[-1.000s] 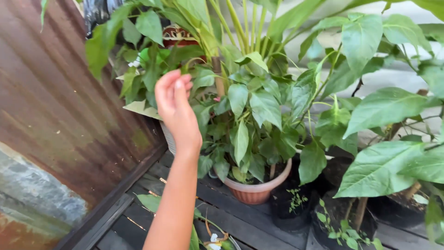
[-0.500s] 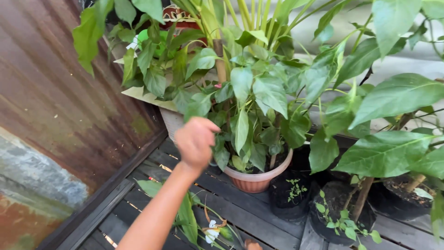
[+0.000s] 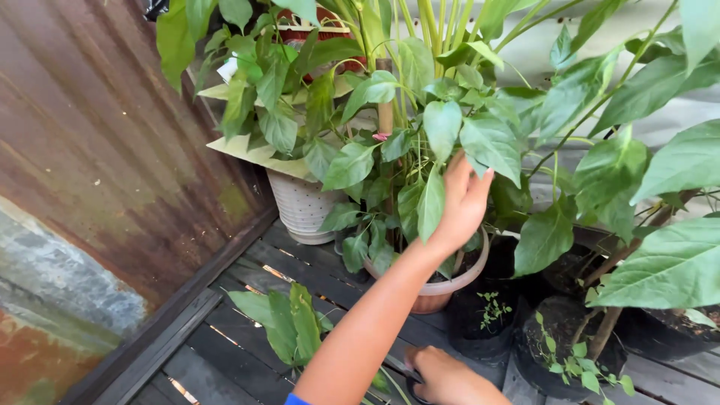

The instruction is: Trimming leaves and tying plant stems to bamboo supports in a potted garden.

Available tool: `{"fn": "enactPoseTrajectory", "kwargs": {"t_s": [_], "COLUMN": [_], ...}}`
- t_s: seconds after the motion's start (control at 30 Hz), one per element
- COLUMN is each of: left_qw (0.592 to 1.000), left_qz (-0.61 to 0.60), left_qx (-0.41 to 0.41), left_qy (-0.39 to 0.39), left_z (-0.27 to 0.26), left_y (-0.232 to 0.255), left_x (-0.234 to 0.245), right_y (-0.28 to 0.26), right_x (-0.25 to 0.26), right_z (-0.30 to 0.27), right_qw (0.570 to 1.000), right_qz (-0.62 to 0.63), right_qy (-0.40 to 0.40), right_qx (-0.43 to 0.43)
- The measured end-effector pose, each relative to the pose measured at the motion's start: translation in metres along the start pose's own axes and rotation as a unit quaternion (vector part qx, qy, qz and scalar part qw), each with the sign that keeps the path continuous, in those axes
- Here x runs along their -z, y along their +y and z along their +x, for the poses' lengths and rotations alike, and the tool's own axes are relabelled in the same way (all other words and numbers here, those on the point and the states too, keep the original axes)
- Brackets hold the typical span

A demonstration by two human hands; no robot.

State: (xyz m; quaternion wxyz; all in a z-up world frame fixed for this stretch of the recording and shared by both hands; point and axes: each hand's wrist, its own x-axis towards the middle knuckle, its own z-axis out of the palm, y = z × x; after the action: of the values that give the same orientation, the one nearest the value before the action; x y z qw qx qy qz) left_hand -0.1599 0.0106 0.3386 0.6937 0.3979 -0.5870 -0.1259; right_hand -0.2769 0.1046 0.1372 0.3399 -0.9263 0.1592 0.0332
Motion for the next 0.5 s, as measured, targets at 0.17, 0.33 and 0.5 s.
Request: {"fn": "enactPoseTrajectory", "kwargs": {"t_s": [0.17,0.33,0.5], "left_qw": [0.998,0.986,0.987], "left_qz": [0.005,0.148,0.078], "left_qx": [0.048,0.047,0.094], "left_qy": [-0.028,0.06,0.105], "left_z": [0.02,0.022,0.011], "left_y": [-0.031,-0.051,-0.001], "left_x": [0.018,0.054,0.075], "right_y": [-0.016,-0.047,-0.038], "right_x": [0.049,0.127,0.2], "right_z": [-0.033,-0.062,-0.08], "right_qw": [0.996,0.992,0.988], "right_qz": [-0.065,-0.103,0.082], "right_qy": [-0.057,-0.053,0.016], "right_qx": [0.01,-0.059,-0.131]}}
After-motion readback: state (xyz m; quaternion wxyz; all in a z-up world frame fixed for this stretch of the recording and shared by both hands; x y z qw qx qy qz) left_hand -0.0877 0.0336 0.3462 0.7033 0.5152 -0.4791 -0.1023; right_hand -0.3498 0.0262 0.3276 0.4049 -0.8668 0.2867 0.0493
